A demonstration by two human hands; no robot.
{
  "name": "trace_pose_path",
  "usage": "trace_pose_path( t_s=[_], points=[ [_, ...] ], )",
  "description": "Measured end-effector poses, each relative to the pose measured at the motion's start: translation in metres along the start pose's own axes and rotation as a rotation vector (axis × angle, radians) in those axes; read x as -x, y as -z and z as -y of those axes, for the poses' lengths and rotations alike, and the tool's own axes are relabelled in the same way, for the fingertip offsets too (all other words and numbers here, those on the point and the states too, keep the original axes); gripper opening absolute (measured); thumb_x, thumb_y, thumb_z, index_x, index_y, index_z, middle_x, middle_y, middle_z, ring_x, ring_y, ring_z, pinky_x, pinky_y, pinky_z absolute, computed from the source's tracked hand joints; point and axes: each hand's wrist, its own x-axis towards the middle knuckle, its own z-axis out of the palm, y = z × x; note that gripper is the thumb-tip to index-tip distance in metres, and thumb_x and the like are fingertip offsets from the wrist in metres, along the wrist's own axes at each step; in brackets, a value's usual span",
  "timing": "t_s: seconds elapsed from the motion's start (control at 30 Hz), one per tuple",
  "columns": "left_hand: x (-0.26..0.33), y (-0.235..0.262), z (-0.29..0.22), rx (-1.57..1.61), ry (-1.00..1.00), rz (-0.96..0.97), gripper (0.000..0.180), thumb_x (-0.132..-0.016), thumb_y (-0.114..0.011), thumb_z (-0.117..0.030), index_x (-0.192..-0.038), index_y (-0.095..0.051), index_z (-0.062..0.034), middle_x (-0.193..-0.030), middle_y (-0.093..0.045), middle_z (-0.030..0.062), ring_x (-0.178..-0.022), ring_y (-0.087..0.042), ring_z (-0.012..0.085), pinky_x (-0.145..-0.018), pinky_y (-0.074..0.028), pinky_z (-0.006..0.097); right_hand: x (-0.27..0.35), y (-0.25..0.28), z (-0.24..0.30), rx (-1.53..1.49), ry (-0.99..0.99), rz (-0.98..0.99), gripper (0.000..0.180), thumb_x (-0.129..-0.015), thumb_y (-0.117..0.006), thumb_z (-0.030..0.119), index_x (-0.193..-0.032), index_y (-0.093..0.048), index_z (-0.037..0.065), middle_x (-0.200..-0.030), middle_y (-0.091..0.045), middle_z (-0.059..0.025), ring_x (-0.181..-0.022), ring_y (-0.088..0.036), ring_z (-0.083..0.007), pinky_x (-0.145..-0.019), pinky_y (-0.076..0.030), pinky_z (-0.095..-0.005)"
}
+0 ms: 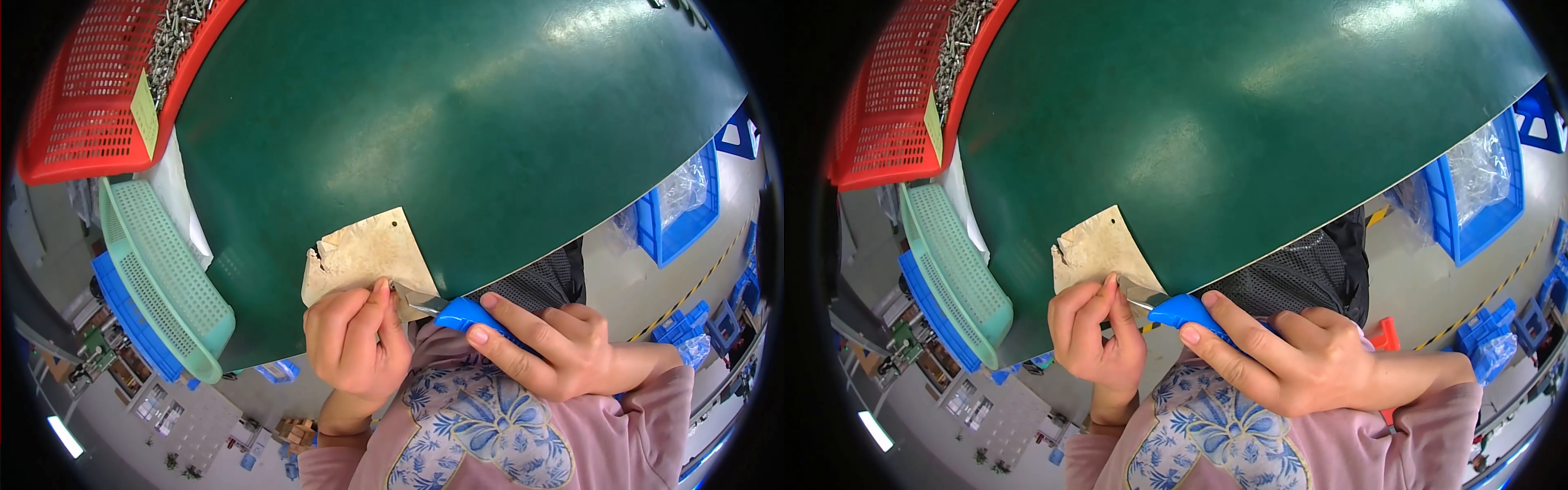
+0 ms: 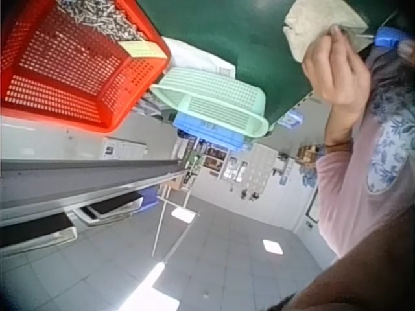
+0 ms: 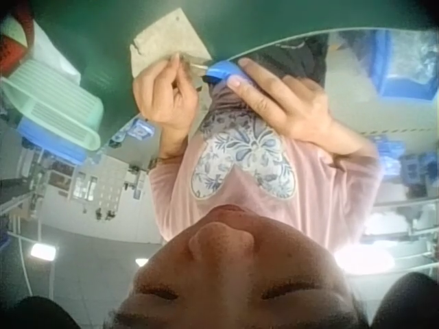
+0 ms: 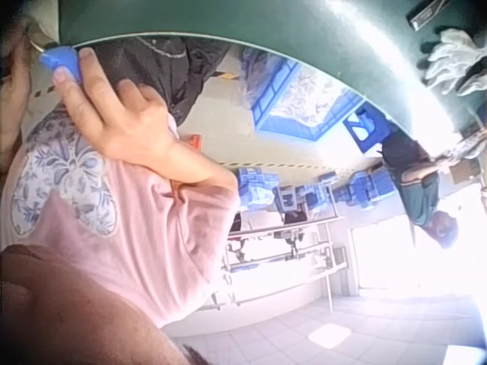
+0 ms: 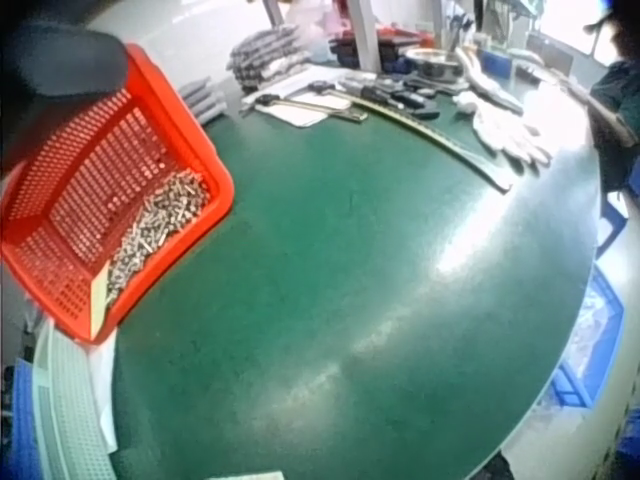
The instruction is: Inspecting and cleaning small metal hardware components using a craft knife and a pick tool.
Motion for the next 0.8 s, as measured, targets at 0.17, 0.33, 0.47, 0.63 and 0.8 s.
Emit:
trace_pose_path(
  t_s=[0.17,0.33,0.47,0.63,0.8],
  points=[
    [-0.001,-0.002,-0.001,0.003,0.002,-0.003,0.016,-0.067,-0.070,0.004,-0.081,-0.065,0.0001,-0.078,-0.059,0.0059,-0.067,-0.055,0.0215,-0.058,-0.042,0.030,0.001,0.000,-0.001,0.005,0.002,-0.001,0.040,-0.072,-0.066,0.012,-0.112,-0.061,0.011,-0.100,-0.064,-0.0147,-0.042,-0.035,-0.0043,-0.037,-0.028,-0.0166],
    [0.000,-0.002,0.000,0.005,0.019,-0.003,0.015,-0.068,-0.070,0.004,-0.081,-0.065,-0.0006,-0.078,-0.059,0.0058,-0.067,-0.055,0.0213,-0.058,-0.042,0.030,-0.003,0.008,-0.001,0.006,0.005,0.074,0.045,-0.068,-0.068,0.009,-0.113,-0.060,0.007,-0.098,-0.064,-0.0164,-0.044,-0.044,-0.0066,-0.036,-0.034,-0.0182],
    [0.006,0.006,0.005,0.171,0.060,-0.020,0.012,-0.075,-0.064,0.002,-0.087,-0.062,-0.0001,-0.083,-0.055,0.0089,-0.069,-0.051,0.0178,-0.057,-0.041,0.027,-0.009,0.008,-0.002,-0.500,-0.353,-0.186,0.055,-0.064,-0.065,0.001,-0.117,-0.053,-0.005,-0.099,-0.063,-0.0140,-0.071,-0.062,-0.0168,-0.056,-0.050,-0.0227],
    [0.001,0.005,0.007,0.546,0.028,-0.097,0.007,-0.080,-0.061,-0.003,-0.084,-0.057,-0.0009,-0.085,-0.052,0.0099,-0.074,-0.049,0.0185,-0.061,-0.041,0.027,-0.047,0.006,0.000,-1.128,-0.668,-0.171,0.044,-0.070,-0.068,0.006,-0.110,-0.053,-0.004,-0.089,-0.060,-0.0076,-0.079,-0.057,-0.0101,-0.071,-0.047,-0.0247],
    [-0.001,0.001,0.002,0.675,-0.003,-0.199,0.010,-0.076,-0.067,-0.004,-0.083,-0.061,-0.0024,-0.083,-0.058,0.0086,-0.072,-0.053,0.0206,-0.063,-0.043,0.030,-0.072,0.003,0.007,-1.401,-0.822,0.028,0.031,-0.074,-0.068,0.006,-0.100,-0.053,-0.002,-0.074,-0.058,-0.0017,-0.062,-0.054,-0.0049,-0.054,-0.045,-0.0209]
  ],
)
